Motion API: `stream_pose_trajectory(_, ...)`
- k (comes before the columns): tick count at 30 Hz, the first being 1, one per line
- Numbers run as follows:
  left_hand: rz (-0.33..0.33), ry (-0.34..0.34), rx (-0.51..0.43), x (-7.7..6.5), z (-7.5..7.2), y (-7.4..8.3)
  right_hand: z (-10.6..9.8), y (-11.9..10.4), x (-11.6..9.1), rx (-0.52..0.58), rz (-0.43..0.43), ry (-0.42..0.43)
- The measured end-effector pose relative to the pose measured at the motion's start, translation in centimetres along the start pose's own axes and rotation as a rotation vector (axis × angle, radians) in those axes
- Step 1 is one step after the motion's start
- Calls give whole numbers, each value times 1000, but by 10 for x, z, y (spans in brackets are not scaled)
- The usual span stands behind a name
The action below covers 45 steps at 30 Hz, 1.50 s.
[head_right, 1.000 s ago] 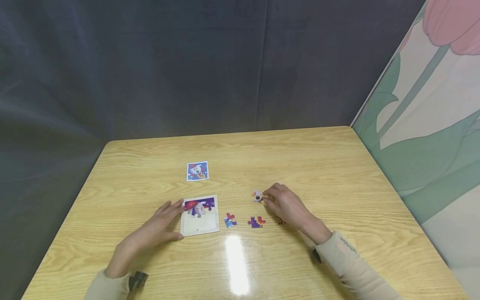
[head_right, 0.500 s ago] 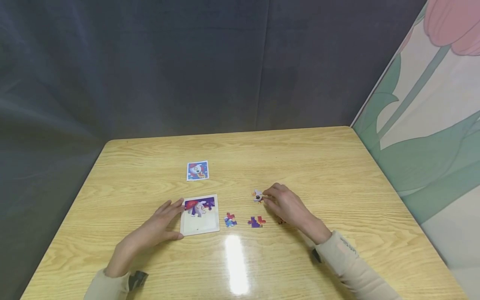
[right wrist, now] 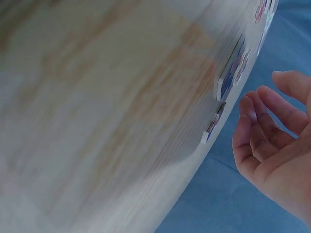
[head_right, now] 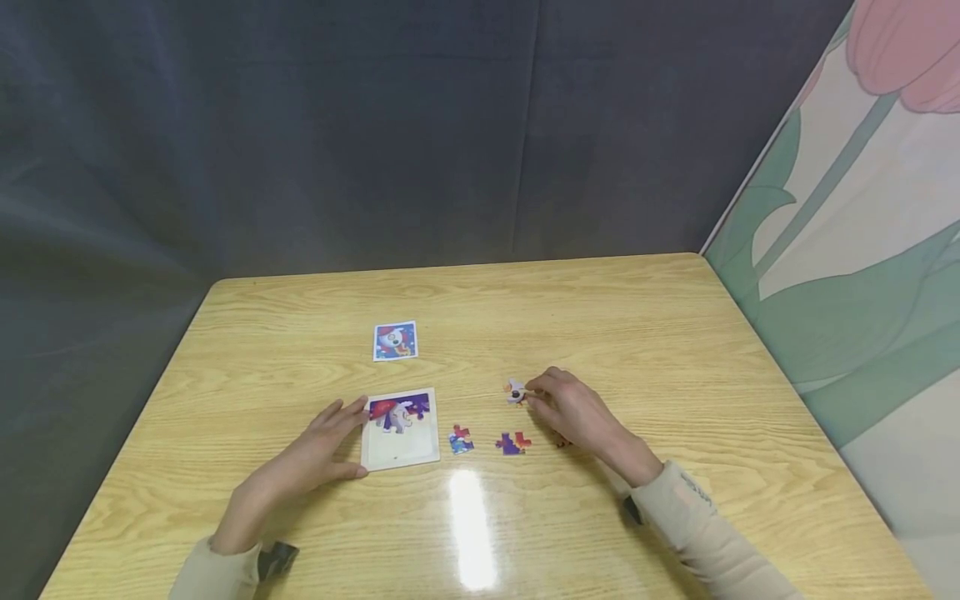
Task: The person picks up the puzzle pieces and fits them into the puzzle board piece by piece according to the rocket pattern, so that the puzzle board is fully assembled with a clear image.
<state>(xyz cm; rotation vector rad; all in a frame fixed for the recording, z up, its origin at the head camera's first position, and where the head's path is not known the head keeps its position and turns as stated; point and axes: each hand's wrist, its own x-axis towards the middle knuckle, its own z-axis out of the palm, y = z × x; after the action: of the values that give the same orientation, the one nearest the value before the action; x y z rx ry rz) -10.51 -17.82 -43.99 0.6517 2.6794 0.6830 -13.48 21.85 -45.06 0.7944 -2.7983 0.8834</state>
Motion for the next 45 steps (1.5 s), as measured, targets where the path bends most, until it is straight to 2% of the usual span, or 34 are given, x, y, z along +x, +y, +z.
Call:
stream_pose_trajectory(8,-26,2,-9,-5,0,-2,3,-2,5,27,0,-26)
stream_pose_trajectory(19,8,-13,-8,6,-2,1,-3,-3,1,12,9,5)
stream_pose_trajectory(25,26,-52,-31,5,-7,5,-3,-2,0,42,1,7)
stream_pose_trajectory(30,28,-70,-12,3,-11,9,0,-6,4,56,-31,13)
stream_pose_trajectory(34,27,-76,-1,3,-13,10,9,-24,12,53,-120,14)
stream_pose_trajectory(40,29,-67,3,3,-14,8,38,-74,47,5,-266,-86)
stream_pose_trajectory(42,30,-64,1,3,-14,8,52,-89,60,-22,-283,-129)
stream_pose_trajectory(45,38,-67,-14,4,-12,8,71,-106,73,-86,-249,-196)
